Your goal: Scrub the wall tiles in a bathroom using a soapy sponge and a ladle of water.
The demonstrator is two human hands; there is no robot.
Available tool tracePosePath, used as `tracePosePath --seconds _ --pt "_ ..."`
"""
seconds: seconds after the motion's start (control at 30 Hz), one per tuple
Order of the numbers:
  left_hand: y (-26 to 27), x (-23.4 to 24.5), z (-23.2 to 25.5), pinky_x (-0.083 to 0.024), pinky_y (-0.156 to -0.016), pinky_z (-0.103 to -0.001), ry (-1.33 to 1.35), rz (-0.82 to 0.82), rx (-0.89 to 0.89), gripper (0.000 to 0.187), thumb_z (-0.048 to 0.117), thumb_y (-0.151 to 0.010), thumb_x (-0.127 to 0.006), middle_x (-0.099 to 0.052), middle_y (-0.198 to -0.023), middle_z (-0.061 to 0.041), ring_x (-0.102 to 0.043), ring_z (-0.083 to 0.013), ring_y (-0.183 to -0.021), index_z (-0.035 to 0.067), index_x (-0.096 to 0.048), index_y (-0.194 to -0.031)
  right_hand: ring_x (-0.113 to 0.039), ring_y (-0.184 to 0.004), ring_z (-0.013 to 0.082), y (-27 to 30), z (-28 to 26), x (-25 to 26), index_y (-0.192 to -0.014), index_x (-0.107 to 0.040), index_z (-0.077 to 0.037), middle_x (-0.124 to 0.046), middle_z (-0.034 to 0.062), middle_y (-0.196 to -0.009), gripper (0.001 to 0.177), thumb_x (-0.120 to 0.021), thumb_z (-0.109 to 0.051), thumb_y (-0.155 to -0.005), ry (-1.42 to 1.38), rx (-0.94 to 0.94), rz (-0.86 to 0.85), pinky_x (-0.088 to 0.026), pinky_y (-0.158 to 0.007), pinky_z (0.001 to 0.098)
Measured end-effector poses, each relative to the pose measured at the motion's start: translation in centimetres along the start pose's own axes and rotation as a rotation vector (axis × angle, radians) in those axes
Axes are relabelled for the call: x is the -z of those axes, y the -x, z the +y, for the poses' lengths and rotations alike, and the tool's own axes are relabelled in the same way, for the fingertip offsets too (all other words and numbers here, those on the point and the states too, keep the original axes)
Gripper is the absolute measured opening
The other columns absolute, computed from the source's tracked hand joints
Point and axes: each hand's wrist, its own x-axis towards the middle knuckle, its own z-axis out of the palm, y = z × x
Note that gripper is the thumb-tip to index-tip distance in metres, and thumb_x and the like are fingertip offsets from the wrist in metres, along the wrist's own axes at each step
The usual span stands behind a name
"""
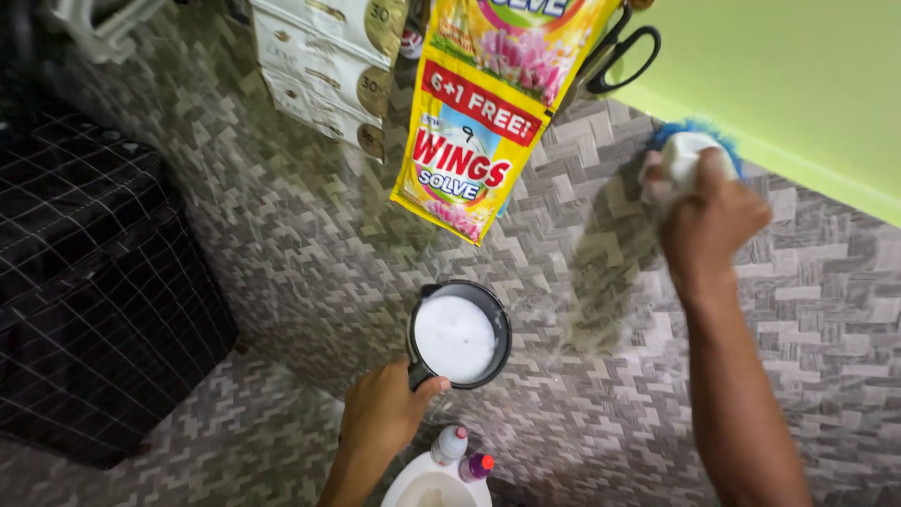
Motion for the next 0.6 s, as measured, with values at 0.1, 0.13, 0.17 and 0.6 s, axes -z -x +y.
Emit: tracePosePath --seconds 0.1,0.13,0.17,0.6 --pt "-0.1 -0.4 -0.5 -0.053 -0.076 -0.052 0.003 0.01 -0.007 0.057 0.057 -0.078 -0.079 -0.073 -0.085 -0.021 -0.07 -0.0429 -0.088 0.005 -0.067 -0.096 -0.055 -0.055 0.024 7.5 -0.7 -8.8 -0.119 -0.08 -0.024 -0.056 0.0035 -0.062 0.031 -0.069 -0.022 -0.09 0.306 0.166 0.132 -0.038 -0.056 0.0443" --pt "0.0 -0.7 -0.7 -0.053 -0.076 -0.052 0.002 0.0 -0.005 0.057 0.057 -0.078 -0.079 -0.073 -0.085 -0.021 -0.07 -0.0429 -0.088 0.005 -0.067 -0.096 -0.055 -0.055 0.024 13.2 -2.0 -11.4 -0.119 -0.08 -0.024 -0.056 0.0035 -0.062 0.031 -0.069 -0.022 -0.09 0.309 0.166 0.122 -0.038 -0.056 0.0443" --pt "0.0 -0.8 -0.9 -0.053 -0.076 -0.052 -0.003 -0.013 0.023 0.056 0.057 -0.079 -0.078 -0.073 -0.085 -0.02 -0.07 -0.0426 -0.088 0.005 -0.067 -0.096 -0.056 -0.054 0.0237 18.1 -3.6 -13.9 -0.125 -0.075 -0.022 -0.057 0.0036 -0.061 0.039 -0.065 -0.017 -0.088 0.218 0.316 -0.006 -0.039 -0.049 0.0444" --pt "0.9 -0.8 0.8 -0.052 -0.075 -0.051 -0.005 -0.067 0.006 0.051 0.056 -0.08 -0.077 -0.074 -0.084 -0.019 -0.071 -0.0406 -0.086 0.007 -0.07 -0.091 -0.054 -0.065 0.0315 5.0 4.1 -3.5 -0.12 -0.073 -0.018 -0.062 0.0101 -0.068 0.02 -0.07 -0.022 -0.101 0.151 0.0 -0.061 -0.029 -0.068 0.0484"
